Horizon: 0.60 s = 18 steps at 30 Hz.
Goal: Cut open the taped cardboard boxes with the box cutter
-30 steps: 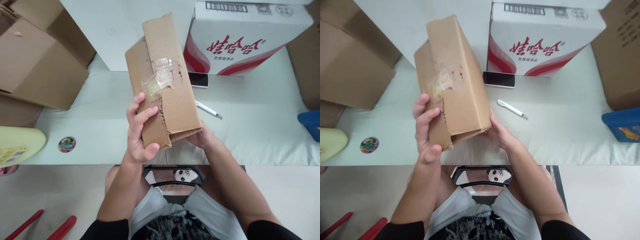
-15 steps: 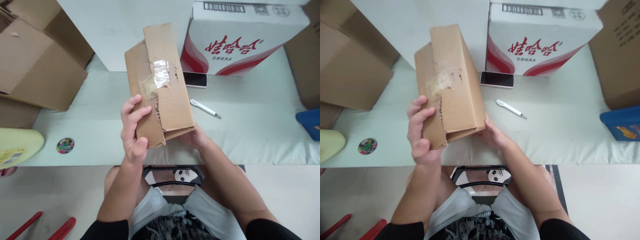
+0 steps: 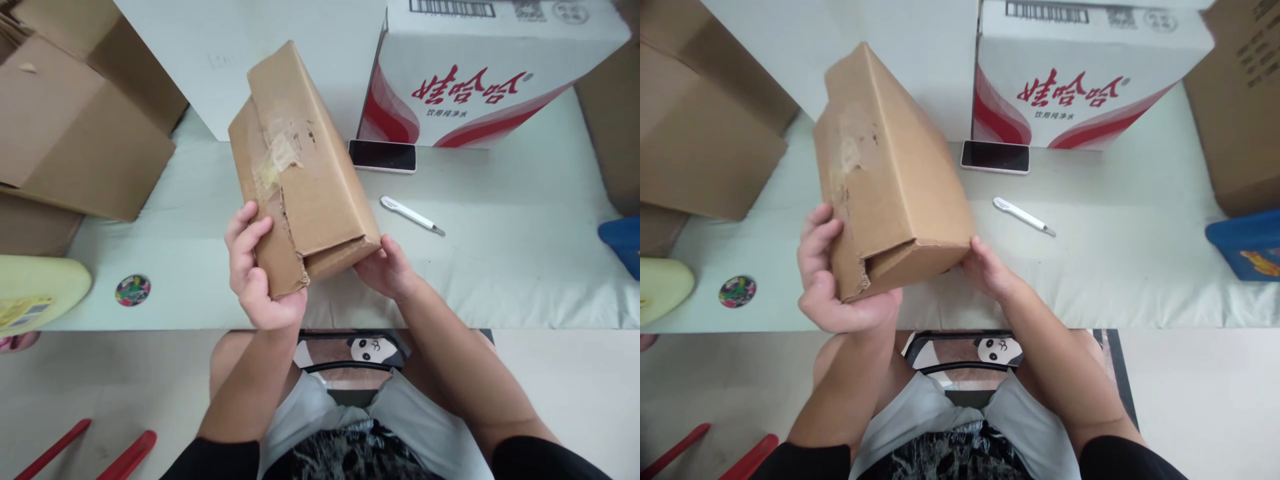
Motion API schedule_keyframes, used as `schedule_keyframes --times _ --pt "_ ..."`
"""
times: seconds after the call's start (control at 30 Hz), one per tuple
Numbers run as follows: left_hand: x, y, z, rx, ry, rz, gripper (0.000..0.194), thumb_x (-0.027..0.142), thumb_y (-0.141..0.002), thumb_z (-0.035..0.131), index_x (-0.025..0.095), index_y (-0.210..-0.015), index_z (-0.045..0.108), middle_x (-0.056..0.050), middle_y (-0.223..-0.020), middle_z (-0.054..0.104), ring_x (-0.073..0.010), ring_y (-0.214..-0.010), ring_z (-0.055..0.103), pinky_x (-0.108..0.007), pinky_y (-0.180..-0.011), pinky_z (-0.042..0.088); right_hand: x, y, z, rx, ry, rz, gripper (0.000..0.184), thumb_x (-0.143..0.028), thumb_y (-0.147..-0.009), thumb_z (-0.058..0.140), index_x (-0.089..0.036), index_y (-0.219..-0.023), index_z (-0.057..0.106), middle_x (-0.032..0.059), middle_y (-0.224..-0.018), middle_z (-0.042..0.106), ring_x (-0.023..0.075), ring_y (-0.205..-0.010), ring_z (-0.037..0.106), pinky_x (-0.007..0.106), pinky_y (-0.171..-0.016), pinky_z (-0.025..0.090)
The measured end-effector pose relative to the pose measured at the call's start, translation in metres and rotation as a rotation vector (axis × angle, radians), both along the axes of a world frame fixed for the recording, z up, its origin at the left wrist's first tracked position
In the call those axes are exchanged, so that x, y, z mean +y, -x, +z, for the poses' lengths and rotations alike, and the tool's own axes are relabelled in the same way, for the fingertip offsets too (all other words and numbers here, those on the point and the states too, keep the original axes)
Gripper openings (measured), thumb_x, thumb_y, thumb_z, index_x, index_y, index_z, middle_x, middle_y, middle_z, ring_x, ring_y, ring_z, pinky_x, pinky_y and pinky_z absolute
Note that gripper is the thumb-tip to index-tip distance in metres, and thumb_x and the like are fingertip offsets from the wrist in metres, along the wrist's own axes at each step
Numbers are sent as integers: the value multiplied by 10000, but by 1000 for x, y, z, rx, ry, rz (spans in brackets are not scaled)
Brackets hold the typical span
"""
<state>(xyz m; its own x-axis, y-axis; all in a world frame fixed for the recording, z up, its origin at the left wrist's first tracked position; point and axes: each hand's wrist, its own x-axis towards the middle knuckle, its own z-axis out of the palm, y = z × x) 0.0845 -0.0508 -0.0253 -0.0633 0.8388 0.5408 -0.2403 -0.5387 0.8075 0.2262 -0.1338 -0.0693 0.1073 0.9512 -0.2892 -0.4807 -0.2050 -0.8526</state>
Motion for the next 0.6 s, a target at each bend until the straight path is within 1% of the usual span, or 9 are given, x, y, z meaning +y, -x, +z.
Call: schedule_keyframes --times 0.1,0.17,0.23,0.3,0.37,0.43,0.5,0.57,0.6 --pt "-2 0 -2 -1 -35 -4 454 412 -964 382 347 -1117 804 8 -1313 698 -313 -1435 522 -522 -1336 295 -3 -8 -1 -17 27 48 938 -943 -722 475 -278 -1381 529 140 -1465 632 372 -1431 549 579 -1142 492" --pt "-2 1 -4 30 -61 6 457 428 -977 374 356 -1131 798 0 -1295 700 -316 -1423 530 -538 -1330 301 -5 -12 1 -2 39 42 917 -909 -724 529 -298 -1407 496 127 -1511 598 363 -1389 580 550 -1074 546" --pt "-2 2 -4 66 -63 11 453 451 -994 363 361 -1133 785 -4 -1298 691 -321 -1425 529 -555 -1325 308 -5 -15 6 12 18 2 876 -815 -739 625 -338 -1453 450 89 -1572 549 332 -1358 597 497 -1015 586" --pt "0 4 -5 98 -47 -3 442 466 -1003 369 358 -1137 776 -1 -1320 681 -320 -1429 525 -555 -1324 312 -4 -17 12 3 8 -44 837 -693 -748 704 -353 -1464 435 64 -1570 546 294 -1310 623 443 -977 602" --pt "2 5 -7 124 -37 -37 436 468 -1005 382 348 -1150 775 6 -1353 673 -311 -1419 530 -535 -1327 313 -2 -18 15 -3 42 -75 767 -592 -742 724 -326 -1416 474 67 -1484 605 270 -1231 655 413 -940 605" --pt "6 6 -12 171 -53 -84 422 468 -1010 401 343 -1175 769 7 -1375 665 -301 -1399 543 -519 -1322 321 -2 -19 13 29 104 -103 673 -509 -707 691 -287 -1322 528 73 -1337 676 263 -1121 683 403 -873 608" --pt "9 7 -17 266 -98 -129 385 472 -1012 444 339 -1199 754 -2 -1383 658 -296 -1373 563 -521 -1294 361 -1 -19 10 57 176 -131 610 -440 -650 616 -258 -1230 569 71 -1209 718 263 -1034 696 398 -805 606" --pt "12 7 -20 359 -144 -161 350 457 -1012 485 324 -1209 741 -20 -1374 660 -293 -1346 586 -521 -1245 420 -1 -20 6 21 242 -153 576 -397 -615 551 -237 -1166 612 67 -1119 744 257 -980 702 385 -766 600" --pt "13 8 -21 390 -164 -176 339 442 -1013 495 313 -1209 738 -28 -1366 665 -290 -1334 597 -517 -1220 447 -1 -21 6 -23 272 -145 550 -381 -625 543 -228 -1145 640 66 -1090 755 252 -965 704 377 -764 596"
